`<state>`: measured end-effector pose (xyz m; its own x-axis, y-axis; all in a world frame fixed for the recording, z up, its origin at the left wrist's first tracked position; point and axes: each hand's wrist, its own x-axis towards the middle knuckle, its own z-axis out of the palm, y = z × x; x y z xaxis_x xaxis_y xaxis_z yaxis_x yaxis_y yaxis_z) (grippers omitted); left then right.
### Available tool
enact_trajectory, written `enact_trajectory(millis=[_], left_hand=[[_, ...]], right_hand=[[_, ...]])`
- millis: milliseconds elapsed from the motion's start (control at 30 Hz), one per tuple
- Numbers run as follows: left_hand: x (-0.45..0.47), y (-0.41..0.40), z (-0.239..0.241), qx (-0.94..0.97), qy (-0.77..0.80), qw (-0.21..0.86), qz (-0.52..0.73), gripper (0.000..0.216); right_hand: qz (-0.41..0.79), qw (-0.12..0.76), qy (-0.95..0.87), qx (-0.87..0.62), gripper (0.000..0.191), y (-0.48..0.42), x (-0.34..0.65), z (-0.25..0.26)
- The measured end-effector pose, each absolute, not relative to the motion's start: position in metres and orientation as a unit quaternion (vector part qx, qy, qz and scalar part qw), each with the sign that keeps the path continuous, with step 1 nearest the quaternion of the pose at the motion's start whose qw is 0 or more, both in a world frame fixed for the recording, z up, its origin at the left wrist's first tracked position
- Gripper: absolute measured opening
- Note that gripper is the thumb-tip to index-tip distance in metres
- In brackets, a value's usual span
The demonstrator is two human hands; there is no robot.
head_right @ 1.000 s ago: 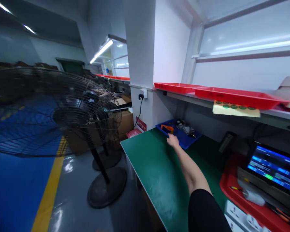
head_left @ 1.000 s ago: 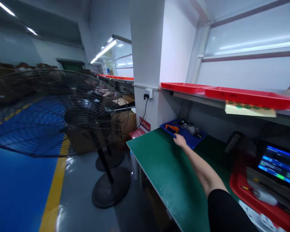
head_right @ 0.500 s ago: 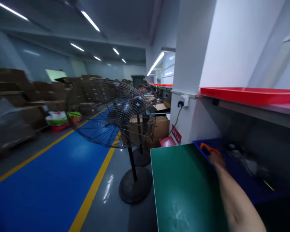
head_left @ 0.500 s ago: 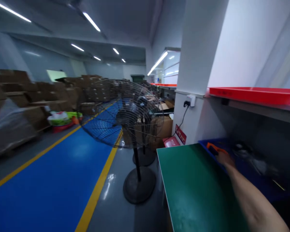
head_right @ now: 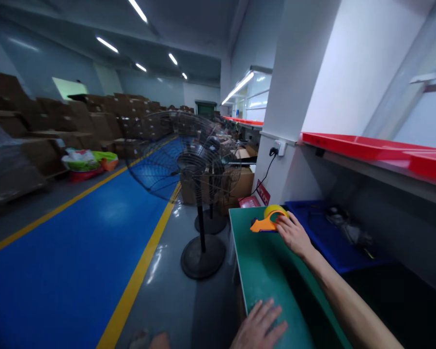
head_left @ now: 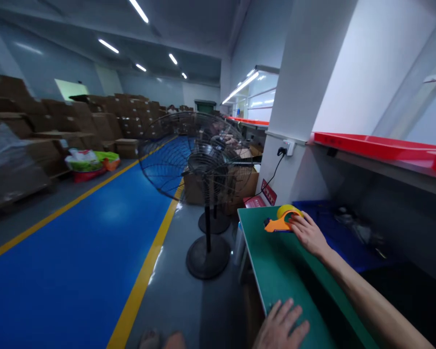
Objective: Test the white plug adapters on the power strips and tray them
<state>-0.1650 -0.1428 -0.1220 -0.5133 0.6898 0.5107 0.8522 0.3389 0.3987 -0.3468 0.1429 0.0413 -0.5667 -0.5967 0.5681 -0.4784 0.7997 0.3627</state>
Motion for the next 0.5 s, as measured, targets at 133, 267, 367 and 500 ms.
enact_trajectory(millis=[133, 267, 367, 500], left_hand=[[-0.139, -0.234, -0.076, -0.309, -0.831, 0.285, -0.365, 0.085], [-0.130, -0.335, -0.021, -0.124, -0.829, 0.380, -0.391, 0.087], [-0.121, -0.406, 0.014, -0.121, -0.833, 0.369, -0.393, 0.090], [-0.089, -0.483, 0.031, -0.141, -0.835, 0.359, -0.393, 0.076]], right_hand=[[-0.092, 0.385, -0.796, 0.459, 0.036, 0.048, -0.291, 0.065], [-0.063, 0.394, -0.730, 0.555, 0.038, -0.043, -0.263, 0.087], [-0.046, 0.403, -0.684, 0.606, 0.032, -0.113, -0.254, 0.097], [-0.021, 0.396, -0.642, 0.656, 0.030, -0.201, -0.248, 0.110]])
